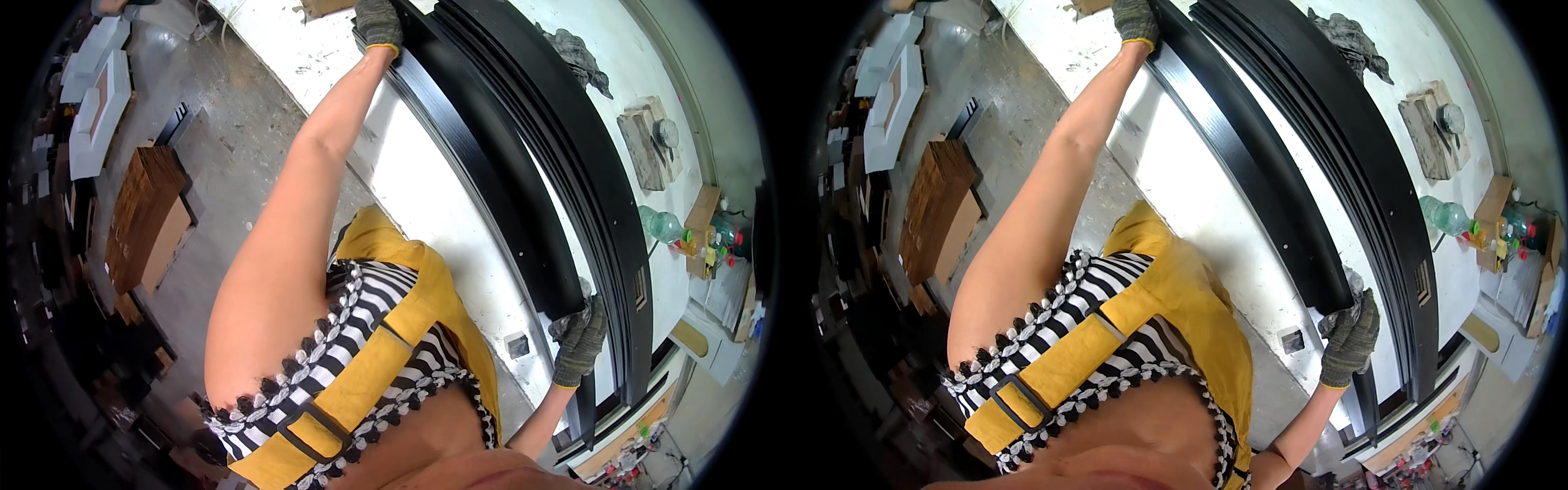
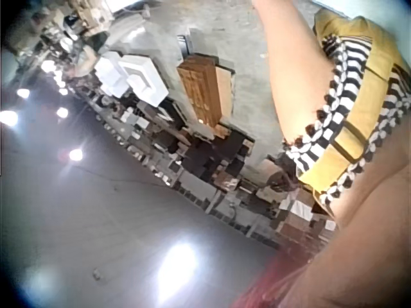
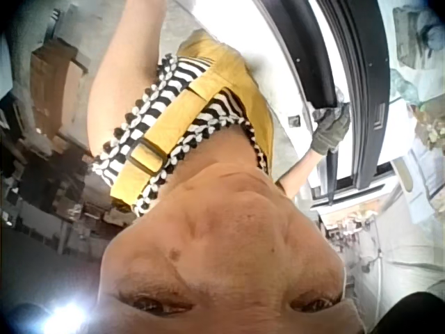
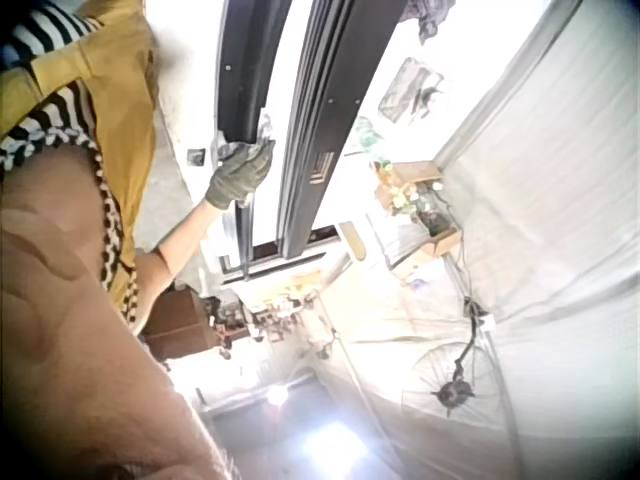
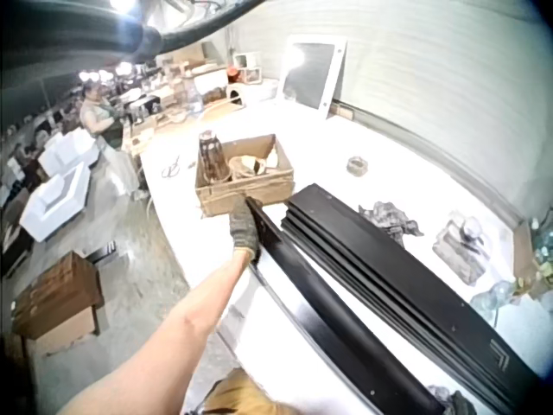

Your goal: The person wipes the surface of long, black, ribbed planks with a cloth. They handle the planks one by one, wiping them thoroughly on a white workbench in a workshop setting.

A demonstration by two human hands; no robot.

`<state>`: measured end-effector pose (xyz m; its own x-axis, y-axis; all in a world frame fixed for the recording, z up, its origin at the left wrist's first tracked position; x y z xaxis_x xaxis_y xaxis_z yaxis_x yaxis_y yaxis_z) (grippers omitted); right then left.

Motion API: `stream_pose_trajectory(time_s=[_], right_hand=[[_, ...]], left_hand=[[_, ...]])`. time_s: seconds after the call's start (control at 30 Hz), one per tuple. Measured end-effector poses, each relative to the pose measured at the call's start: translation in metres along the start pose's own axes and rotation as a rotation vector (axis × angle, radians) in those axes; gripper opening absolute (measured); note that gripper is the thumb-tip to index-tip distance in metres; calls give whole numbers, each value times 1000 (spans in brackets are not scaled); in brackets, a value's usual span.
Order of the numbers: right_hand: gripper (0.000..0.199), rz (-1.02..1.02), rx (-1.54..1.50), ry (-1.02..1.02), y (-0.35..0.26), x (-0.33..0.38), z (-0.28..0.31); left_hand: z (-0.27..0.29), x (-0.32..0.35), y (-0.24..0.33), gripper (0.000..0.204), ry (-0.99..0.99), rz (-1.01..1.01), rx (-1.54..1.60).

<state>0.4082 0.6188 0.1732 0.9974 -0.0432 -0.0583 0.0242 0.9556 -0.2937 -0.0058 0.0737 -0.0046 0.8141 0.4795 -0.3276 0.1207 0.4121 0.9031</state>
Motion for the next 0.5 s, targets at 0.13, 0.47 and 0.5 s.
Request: stream_pose_trajectory(time_s=[0.13, 0.47, 0.5], right_hand=[[52, 171, 107, -105, -44, -52, -5], [59, 644, 189, -62, -247, -236, -81], [58, 630, 187, -86, -270, -248, -85]], left_hand=[[-23, -4, -65, 49, 310, -227, -685], [-48, 8, -34, 52, 284, -341, -987], [-44, 8, -21, 50, 310, -313, -894]])
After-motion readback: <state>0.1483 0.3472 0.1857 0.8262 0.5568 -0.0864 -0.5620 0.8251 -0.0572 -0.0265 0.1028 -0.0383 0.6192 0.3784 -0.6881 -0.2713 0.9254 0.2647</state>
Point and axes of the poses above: each hand's wrist, its own x-axis away from the middle knuckle, its own z-axis out of the back of the hand, y = z × x, the point moved 1 cm from there along -x, towards the middle knuckle, and after that the axes turned 4 degrees about -x, right-handed, at the moved point
